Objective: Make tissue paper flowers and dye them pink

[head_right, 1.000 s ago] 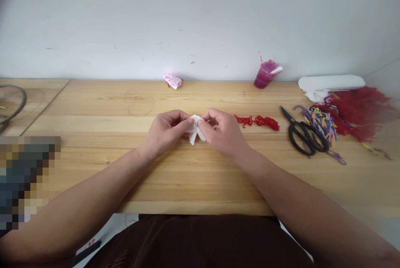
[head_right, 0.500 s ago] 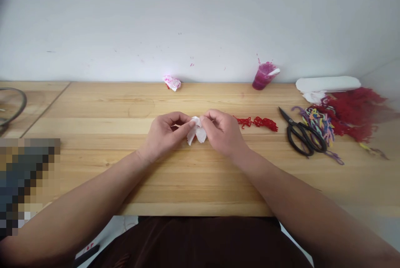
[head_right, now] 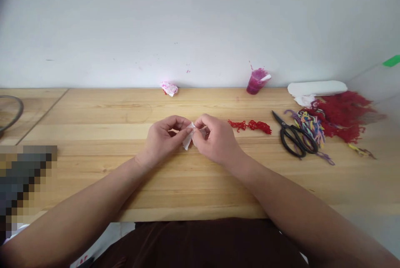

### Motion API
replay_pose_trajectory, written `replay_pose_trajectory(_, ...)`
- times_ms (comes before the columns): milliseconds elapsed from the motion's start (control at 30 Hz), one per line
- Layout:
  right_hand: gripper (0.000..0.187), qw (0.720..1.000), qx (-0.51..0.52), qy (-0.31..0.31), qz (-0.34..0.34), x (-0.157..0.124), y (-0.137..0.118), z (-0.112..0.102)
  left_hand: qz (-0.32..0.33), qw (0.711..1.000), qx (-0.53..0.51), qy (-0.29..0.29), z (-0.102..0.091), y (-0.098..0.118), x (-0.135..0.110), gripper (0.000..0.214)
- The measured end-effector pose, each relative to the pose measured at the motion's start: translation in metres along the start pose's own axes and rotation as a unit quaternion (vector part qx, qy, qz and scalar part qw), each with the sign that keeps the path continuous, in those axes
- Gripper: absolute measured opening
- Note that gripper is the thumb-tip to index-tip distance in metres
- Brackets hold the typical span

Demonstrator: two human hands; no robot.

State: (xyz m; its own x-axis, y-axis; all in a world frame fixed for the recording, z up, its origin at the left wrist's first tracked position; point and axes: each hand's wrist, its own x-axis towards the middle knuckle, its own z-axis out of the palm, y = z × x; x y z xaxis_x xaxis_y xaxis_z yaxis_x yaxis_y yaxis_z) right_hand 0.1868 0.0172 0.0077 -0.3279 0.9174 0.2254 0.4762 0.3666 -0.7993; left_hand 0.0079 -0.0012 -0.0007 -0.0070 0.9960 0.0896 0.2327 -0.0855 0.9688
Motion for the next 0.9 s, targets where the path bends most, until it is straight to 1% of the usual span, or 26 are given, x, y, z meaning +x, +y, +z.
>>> replay_pose_trajectory(167, 0.013, 0.999, 0.029, -0.012, 0.025, 0.003, -0.007, -0.002, 0.013, 1.000, 0.005, 0.009, 0.001, -0.003, 0.000, 0.020)
replay_pose_trajectory(300, 0.012, 0.996, 0.068, -0.004, 0.050, 0.005, -0.010, -0.002, 0.057, 0.997, 0.041, 0.021, 0.000, -0.003, 0.000, 0.017)
replay_pose_trajectory(367, 0.012, 0.995, 0.075, 0.000, 0.061, 0.005, -0.009, -0.002, 0.064, 0.996, 0.056, 0.020, -0.001, -0.001, 0.000, 0.016)
replay_pose_trajectory(433, 0.013, 0.993, 0.090, -0.001, 0.076, 0.006, -0.005, -0.001, 0.047, 0.997, 0.057, 0.015, -0.002, 0.001, 0.000, 0.015)
replay_pose_trajectory(533, 0.014, 0.988, 0.122, -0.005, 0.091, 0.007, -0.002, -0.001, 0.002, 1.000, 0.026, 0.005, -0.004, 0.006, 0.000, 0.014)
replay_pose_trajectory(700, 0.014, 0.989, 0.118, -0.013, 0.083, 0.006, -0.004, 0.000, -0.041, 0.999, -0.024, -0.015, -0.005, 0.008, 0.001, 0.020)
replay_pose_trajectory(800, 0.014, 0.991, 0.106, -0.013, 0.079, 0.005, -0.007, 0.000, -0.056, 0.998, -0.036, -0.013, -0.004, 0.008, 0.002, 0.020)
replay_pose_trajectory(900, 0.015, 0.990, 0.110, -0.021, 0.091, 0.005, -0.008, -0.001, -0.038, 0.999, -0.031, -0.003, -0.002, 0.007, 0.002, 0.018)
